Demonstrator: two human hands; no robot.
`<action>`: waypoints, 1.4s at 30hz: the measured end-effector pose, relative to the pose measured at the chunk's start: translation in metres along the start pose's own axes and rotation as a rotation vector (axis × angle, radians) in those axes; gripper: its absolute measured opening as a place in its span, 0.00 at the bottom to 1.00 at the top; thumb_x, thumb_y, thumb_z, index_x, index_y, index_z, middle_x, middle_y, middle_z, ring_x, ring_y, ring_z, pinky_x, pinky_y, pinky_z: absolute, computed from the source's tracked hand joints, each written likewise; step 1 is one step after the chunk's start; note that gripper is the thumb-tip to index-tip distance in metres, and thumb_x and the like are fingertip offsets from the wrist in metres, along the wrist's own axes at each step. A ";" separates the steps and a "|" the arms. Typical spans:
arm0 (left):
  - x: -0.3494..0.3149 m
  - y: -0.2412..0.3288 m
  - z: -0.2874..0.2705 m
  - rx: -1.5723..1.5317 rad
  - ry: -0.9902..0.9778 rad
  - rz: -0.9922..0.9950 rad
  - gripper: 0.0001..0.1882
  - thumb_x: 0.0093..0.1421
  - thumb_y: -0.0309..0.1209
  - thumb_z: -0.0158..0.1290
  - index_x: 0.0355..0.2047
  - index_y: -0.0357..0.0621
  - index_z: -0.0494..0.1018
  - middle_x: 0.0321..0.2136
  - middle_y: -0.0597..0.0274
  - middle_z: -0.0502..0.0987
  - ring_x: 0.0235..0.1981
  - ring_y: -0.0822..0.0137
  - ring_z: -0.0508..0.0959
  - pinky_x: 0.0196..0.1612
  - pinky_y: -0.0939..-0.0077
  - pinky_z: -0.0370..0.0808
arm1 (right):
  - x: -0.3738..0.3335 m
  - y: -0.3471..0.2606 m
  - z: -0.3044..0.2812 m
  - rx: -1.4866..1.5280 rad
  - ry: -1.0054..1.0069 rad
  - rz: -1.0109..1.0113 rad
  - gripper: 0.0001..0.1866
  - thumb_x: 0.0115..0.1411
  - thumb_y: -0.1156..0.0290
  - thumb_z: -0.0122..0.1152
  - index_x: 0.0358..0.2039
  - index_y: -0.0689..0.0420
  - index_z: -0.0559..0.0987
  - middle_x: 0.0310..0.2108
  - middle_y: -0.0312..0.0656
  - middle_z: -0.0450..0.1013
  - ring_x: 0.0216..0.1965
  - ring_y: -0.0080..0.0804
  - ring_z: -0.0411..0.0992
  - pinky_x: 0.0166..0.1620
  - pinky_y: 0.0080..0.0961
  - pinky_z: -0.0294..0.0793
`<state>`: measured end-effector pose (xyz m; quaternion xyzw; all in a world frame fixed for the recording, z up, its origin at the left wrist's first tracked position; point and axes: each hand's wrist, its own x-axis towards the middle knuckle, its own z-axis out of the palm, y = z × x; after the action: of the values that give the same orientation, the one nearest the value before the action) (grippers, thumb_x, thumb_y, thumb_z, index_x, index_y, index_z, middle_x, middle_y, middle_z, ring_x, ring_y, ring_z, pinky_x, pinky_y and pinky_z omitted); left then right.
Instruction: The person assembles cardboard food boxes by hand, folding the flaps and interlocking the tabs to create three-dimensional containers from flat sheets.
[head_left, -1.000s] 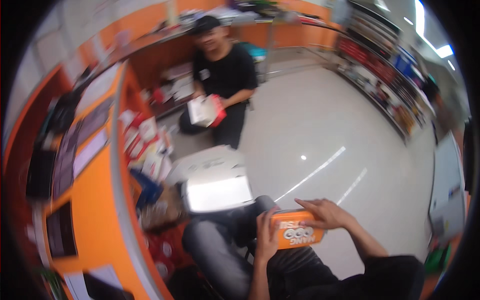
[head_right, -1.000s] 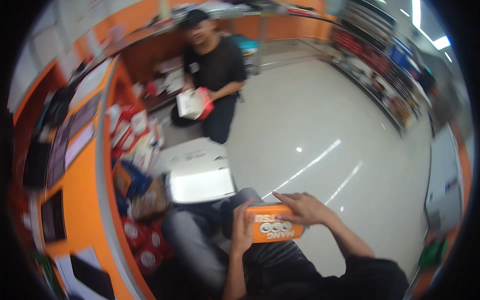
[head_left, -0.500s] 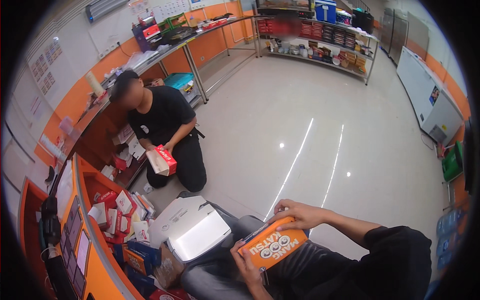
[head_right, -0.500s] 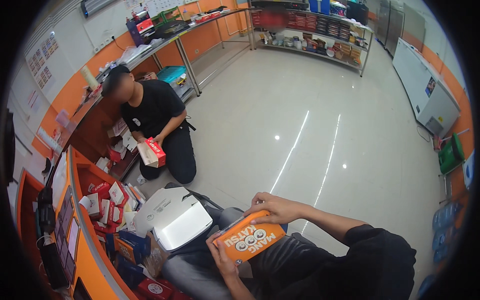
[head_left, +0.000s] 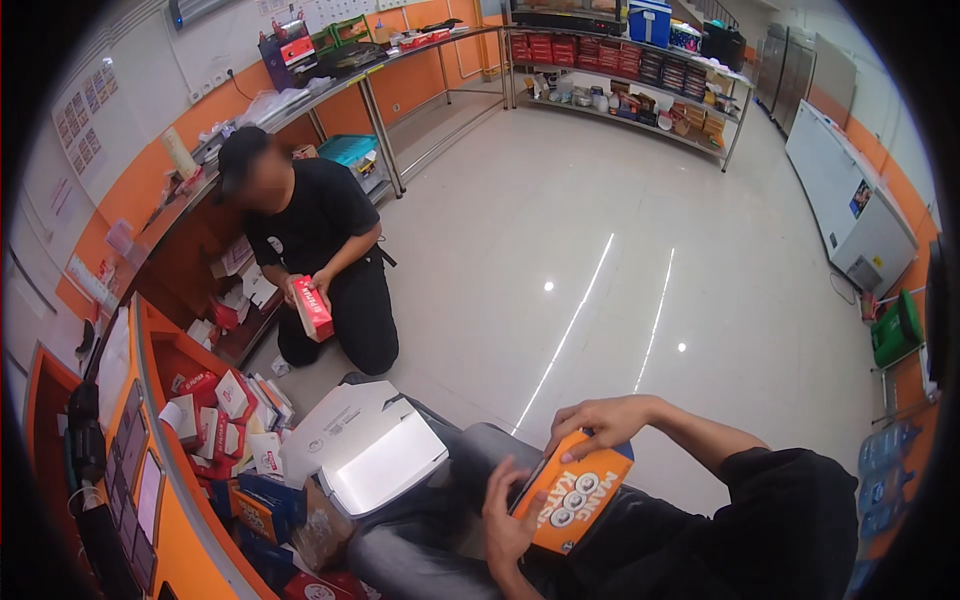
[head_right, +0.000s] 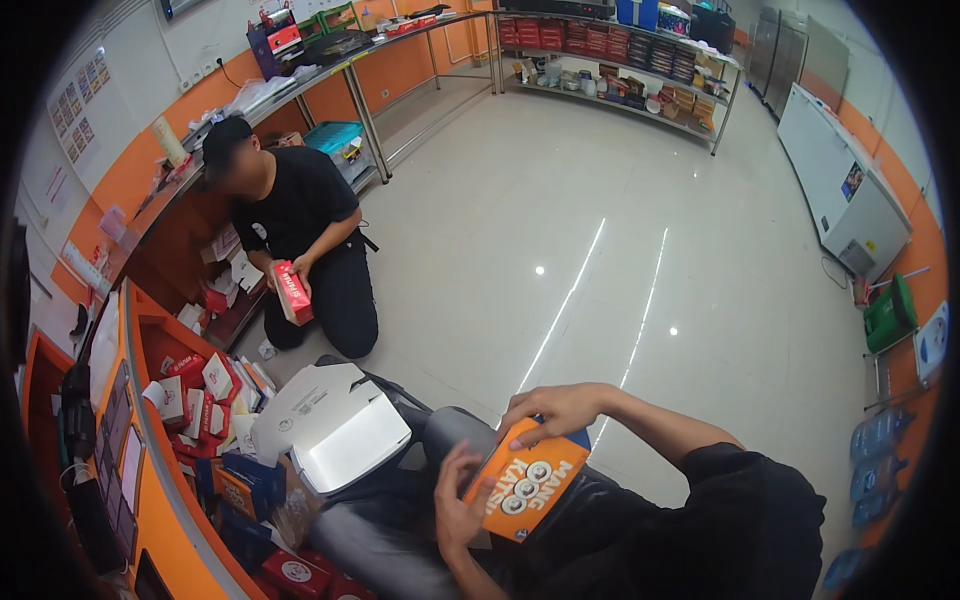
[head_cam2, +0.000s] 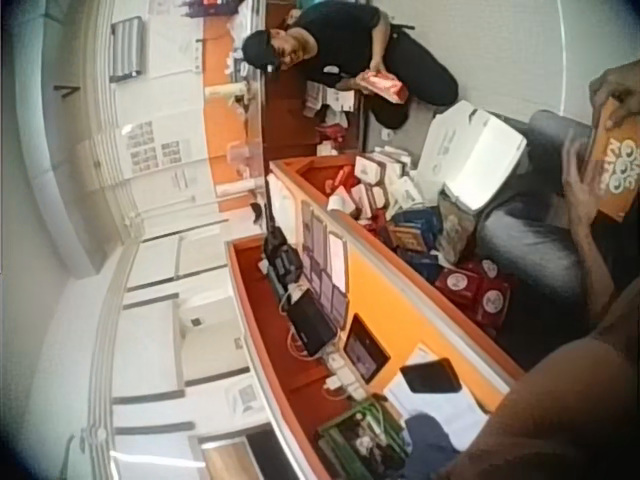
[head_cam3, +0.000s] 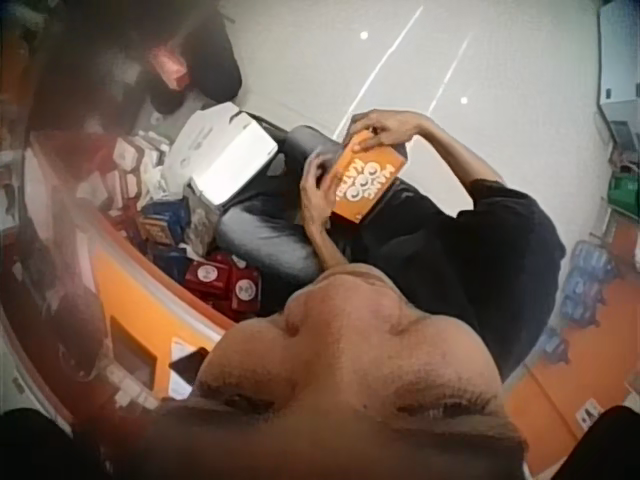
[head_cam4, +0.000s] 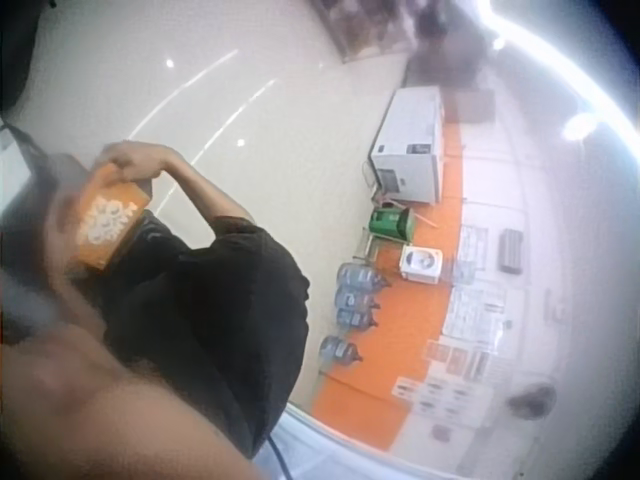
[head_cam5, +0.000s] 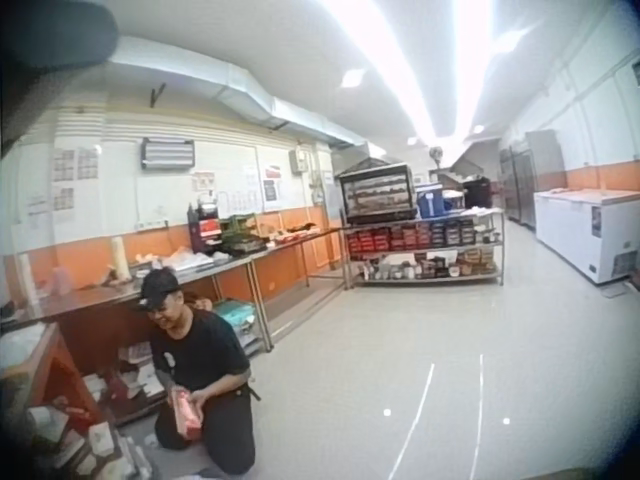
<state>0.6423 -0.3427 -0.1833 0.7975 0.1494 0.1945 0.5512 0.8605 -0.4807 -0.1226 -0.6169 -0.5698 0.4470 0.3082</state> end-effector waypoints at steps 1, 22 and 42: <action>0.000 0.000 0.001 -0.094 -0.116 -0.147 0.19 0.63 0.35 0.56 0.50 0.36 0.74 0.53 0.49 0.73 0.50 0.60 0.75 0.51 0.69 0.73 | 0.005 -0.004 0.001 -0.018 -0.038 0.065 0.19 0.65 0.58 0.57 0.51 0.54 0.77 0.49 0.44 0.71 0.52 0.37 0.68 0.53 0.31 0.69; -0.010 -0.028 0.020 -0.086 -0.176 -0.242 0.37 0.67 0.49 0.45 0.70 0.52 0.45 0.45 0.42 0.70 0.46 0.46 0.75 0.51 0.57 0.70 | 0.043 -0.041 0.030 -0.621 0.323 0.082 0.25 0.53 0.67 0.69 0.51 0.61 0.76 0.51 0.54 0.70 0.52 0.51 0.70 0.54 0.39 0.70; -0.008 -0.004 0.003 0.197 0.628 0.064 0.35 0.53 0.37 0.60 0.59 0.51 0.58 0.51 0.37 0.63 0.47 0.37 0.72 0.49 0.51 0.73 | 0.089 -0.055 0.065 -0.493 0.367 -0.014 0.41 0.53 0.55 0.69 0.59 0.70 0.65 0.55 0.63 0.66 0.57 0.58 0.66 0.58 0.42 0.67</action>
<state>0.6364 -0.3475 -0.1894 0.7522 0.3049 0.4329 0.3922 0.7742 -0.3933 -0.1183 -0.7395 -0.6002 0.1744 0.2501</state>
